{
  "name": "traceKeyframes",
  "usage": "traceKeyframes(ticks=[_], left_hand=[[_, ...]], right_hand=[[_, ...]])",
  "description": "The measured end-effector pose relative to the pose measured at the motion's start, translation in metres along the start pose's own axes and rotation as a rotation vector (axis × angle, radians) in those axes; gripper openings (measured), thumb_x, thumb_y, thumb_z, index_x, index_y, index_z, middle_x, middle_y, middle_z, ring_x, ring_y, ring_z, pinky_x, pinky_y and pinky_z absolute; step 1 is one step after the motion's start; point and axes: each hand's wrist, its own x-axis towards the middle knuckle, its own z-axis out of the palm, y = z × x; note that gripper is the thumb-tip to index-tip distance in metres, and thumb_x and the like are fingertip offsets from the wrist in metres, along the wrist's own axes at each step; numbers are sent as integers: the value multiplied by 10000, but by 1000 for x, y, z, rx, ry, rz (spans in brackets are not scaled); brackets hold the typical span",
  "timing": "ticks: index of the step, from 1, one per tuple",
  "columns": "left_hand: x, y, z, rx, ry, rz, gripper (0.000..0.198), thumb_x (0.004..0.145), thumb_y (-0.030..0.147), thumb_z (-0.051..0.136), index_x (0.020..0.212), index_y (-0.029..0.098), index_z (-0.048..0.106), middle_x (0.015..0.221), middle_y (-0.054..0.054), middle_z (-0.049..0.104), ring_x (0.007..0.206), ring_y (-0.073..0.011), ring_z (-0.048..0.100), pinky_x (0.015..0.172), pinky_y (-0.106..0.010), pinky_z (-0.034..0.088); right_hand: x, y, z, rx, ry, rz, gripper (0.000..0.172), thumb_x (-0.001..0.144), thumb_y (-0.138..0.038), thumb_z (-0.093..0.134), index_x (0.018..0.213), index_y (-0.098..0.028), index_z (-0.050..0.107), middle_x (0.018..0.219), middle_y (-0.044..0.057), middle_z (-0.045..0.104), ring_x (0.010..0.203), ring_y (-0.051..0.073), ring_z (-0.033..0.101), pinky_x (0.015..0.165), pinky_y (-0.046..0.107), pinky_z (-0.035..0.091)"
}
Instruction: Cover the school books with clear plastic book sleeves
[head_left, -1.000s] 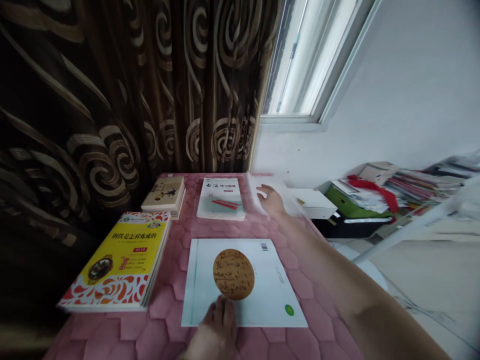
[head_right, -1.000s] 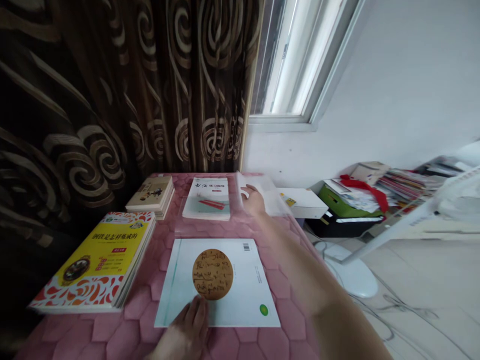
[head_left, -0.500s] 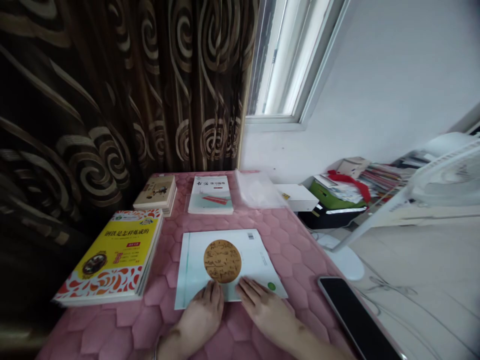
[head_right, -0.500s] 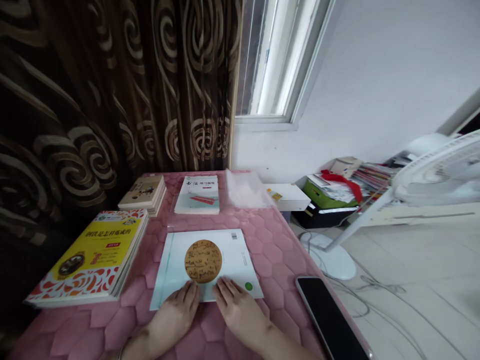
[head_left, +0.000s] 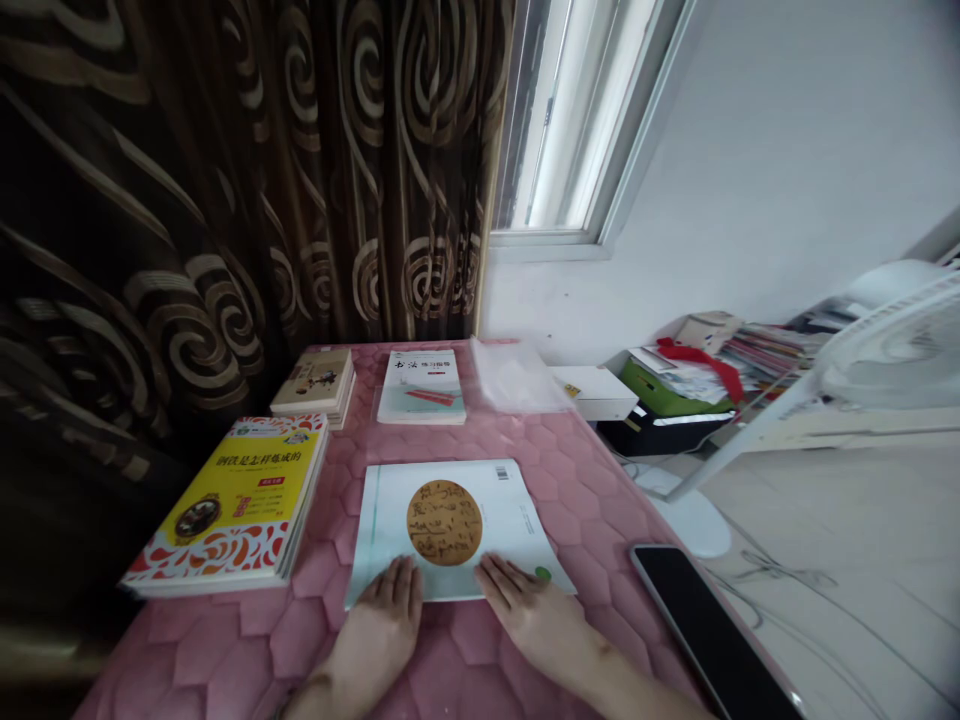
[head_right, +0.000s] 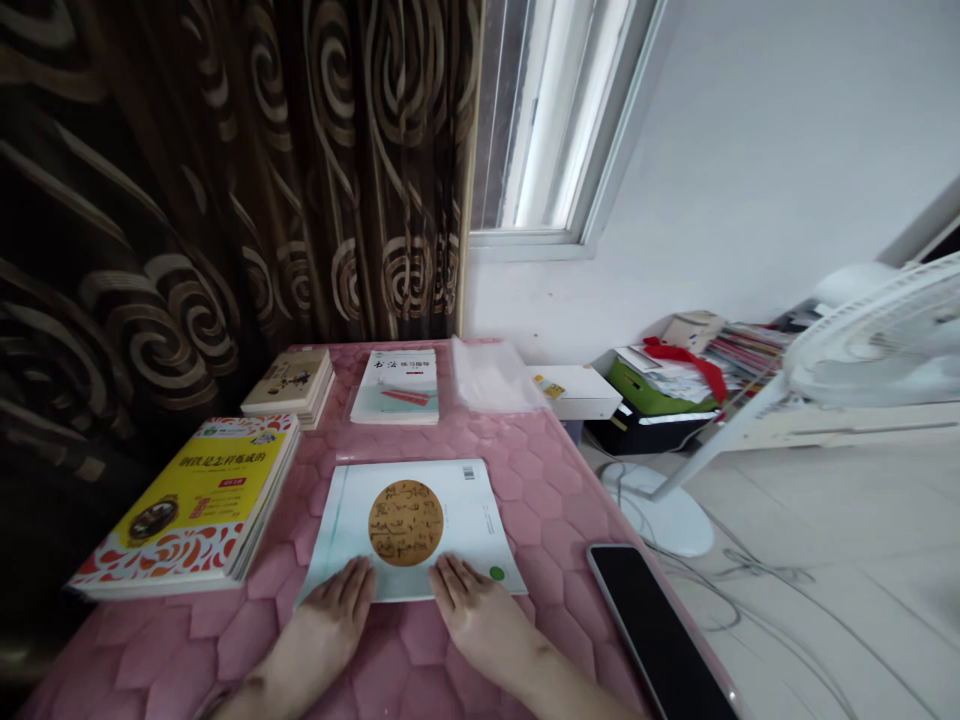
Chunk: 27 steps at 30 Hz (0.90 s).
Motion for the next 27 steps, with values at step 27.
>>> traceKeyframes(ticks=[27], left_hand=[[-37,2,-18,-404,-335,64,473,889,81,524,1357,158,526,1399,-140,547,1222,-216,580,917,-293,550]], right_hand=[[-39,-35,-23,343,20,135,256,944,-236,543,1126,-174,711,1212,59,691,1145,156,632,944,239,535]])
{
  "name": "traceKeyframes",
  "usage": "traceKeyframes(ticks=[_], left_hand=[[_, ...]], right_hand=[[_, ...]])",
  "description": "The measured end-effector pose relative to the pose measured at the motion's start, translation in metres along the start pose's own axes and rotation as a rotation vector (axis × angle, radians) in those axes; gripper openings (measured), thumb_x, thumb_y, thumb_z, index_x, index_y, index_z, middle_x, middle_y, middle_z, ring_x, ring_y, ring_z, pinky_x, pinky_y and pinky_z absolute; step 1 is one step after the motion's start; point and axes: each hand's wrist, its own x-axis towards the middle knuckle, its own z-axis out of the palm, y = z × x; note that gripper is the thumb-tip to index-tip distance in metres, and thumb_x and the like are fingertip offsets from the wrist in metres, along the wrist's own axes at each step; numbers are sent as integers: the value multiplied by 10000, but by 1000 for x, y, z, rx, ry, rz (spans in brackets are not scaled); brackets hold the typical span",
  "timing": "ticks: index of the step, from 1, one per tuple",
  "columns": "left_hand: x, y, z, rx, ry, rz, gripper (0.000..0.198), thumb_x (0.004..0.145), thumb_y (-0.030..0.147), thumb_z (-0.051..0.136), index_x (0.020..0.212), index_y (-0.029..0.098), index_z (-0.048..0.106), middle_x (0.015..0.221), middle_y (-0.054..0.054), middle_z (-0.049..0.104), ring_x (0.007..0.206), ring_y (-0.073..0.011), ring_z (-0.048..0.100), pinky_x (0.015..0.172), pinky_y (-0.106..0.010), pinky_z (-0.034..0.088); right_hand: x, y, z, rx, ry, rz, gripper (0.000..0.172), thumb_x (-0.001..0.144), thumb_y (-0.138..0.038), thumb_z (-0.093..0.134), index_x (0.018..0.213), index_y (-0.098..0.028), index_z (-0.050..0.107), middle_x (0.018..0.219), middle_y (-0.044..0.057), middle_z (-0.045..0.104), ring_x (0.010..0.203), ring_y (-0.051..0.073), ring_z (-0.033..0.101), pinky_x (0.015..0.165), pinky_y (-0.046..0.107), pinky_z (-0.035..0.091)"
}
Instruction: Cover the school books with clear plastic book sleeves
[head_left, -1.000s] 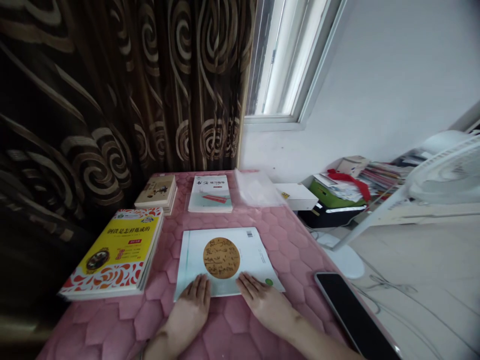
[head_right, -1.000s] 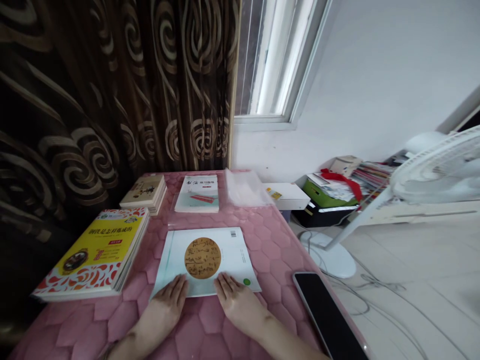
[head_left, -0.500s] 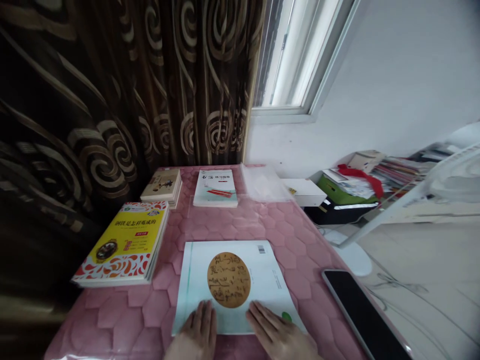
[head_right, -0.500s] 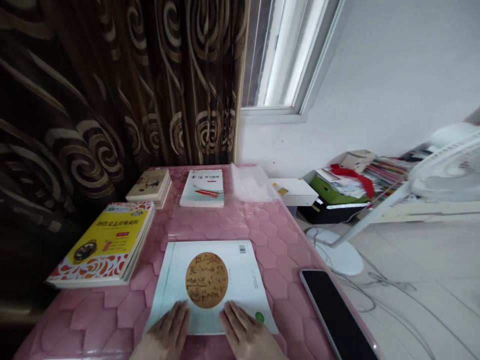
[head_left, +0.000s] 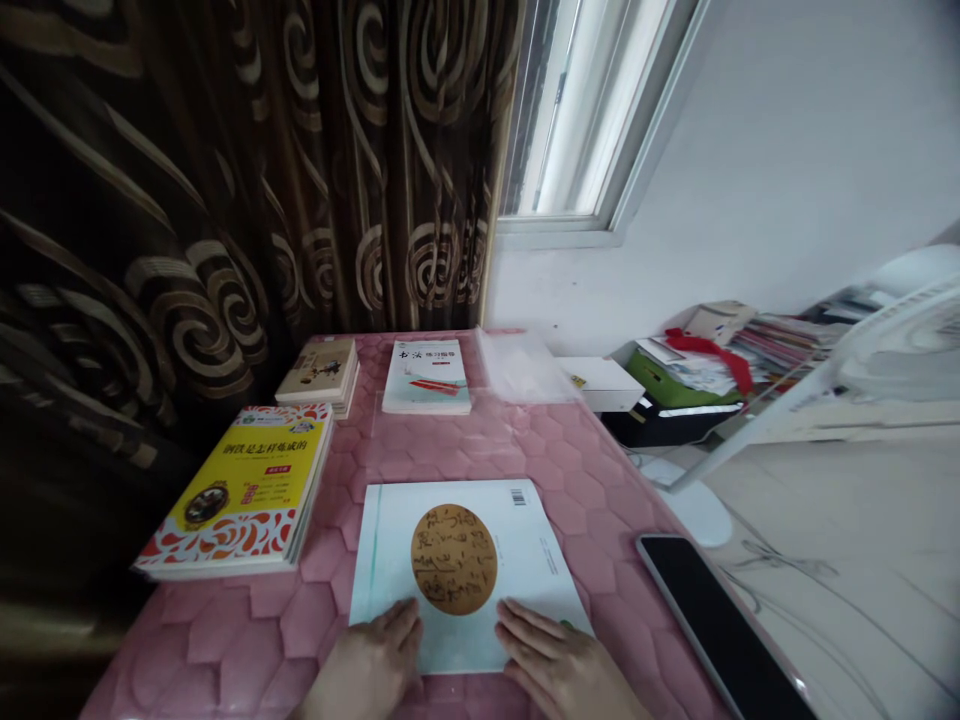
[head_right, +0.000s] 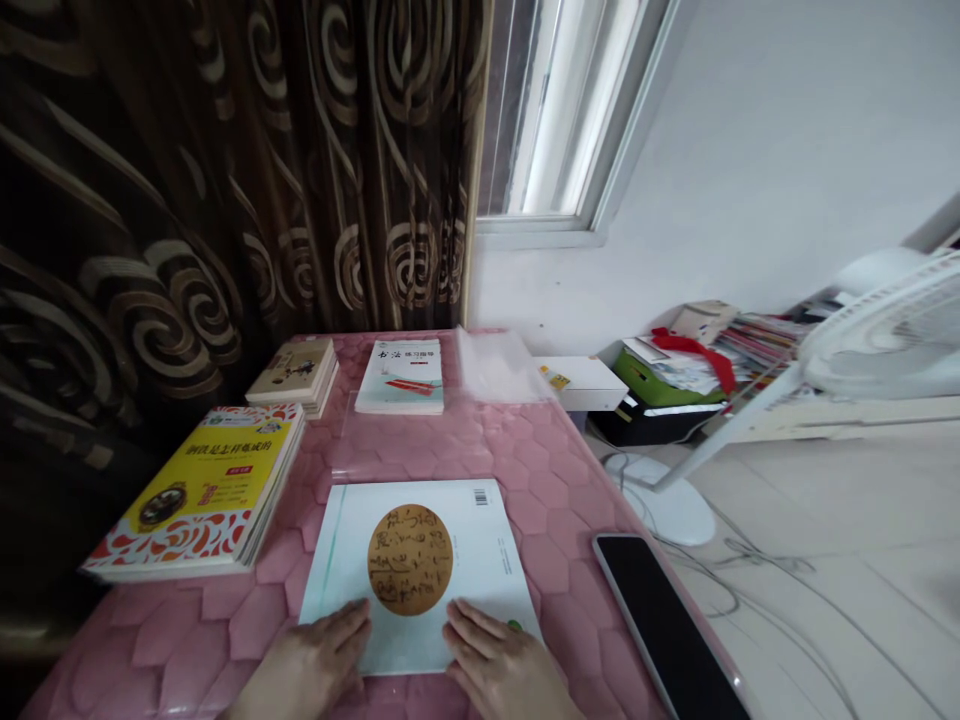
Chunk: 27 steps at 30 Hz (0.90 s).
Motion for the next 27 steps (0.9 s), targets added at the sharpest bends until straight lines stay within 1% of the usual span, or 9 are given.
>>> traceKeyframes(ticks=[7,11,14,16,18,20,22,24,27], left_hand=[[3,-1,-14,-43,21,-3,440,850,-8,465,1230,151,619,1338,-107,610,1136,-195,640,905,-287,562],[3,-1,-21,-103,37,-24,385,850,-11,443,1119,158,662,1285,-110,644,1036,-183,683,851,-261,563],[2,-3,-28,-152,52,-69,324,880,19,424,1034,166,669,1123,-80,714,882,-142,705,796,-221,546],[2,-5,-36,-198,66,-98,289,911,58,407,965,169,669,952,-48,740,780,-127,699,743,-200,530],[4,-7,-46,-254,70,-140,281,933,103,401,896,174,670,841,-29,734,737,-135,696,698,-199,512],[8,-8,-57,-308,66,-195,275,939,137,416,851,182,673,822,-23,736,745,-149,702,679,-208,497],[12,-11,-65,-356,75,-240,237,922,146,459,835,189,675,831,-13,741,765,-153,704,676,-208,483],[13,-16,-69,-410,114,-258,186,887,135,509,827,198,673,828,12,739,772,-142,695,678,-197,467],[11,-28,-69,-483,167,-280,154,830,96,573,818,216,669,818,62,730,786,-132,684,691,-192,451]], right_hand=[[15,0,-23,127,-122,55,275,949,-215,516,1144,-195,709,1207,38,690,1125,149,645,988,242,511],[21,-3,-29,182,-137,108,281,949,-190,477,1080,-211,725,1176,31,709,1100,146,659,972,242,517],[23,-3,-26,192,-92,136,302,956,-149,426,974,-207,721,1121,37,734,1050,140,682,924,227,536],[24,-3,-24,170,-59,130,306,952,-113,403,937,-200,696,1072,43,748,997,142,702,871,220,551],[25,-1,-22,129,-52,120,275,938,-86,414,944,-194,667,991,45,763,886,146,727,779,210,562],[28,2,-22,82,-74,124,234,922,-77,441,923,-199,641,841,20,762,712,141,729,639,194,544],[32,5,-21,35,-114,143,220,914,-86,450,857,-219,615,698,-16,725,573,137,696,521,196,495],[35,10,-20,0,-147,171,223,924,-142,437,807,-253,591,621,-33,694,523,155,680,454,228,461],[41,19,-17,8,-139,231,222,940,-257,407,792,-289,570,577,-44,681,483,187,668,402,284,445]])
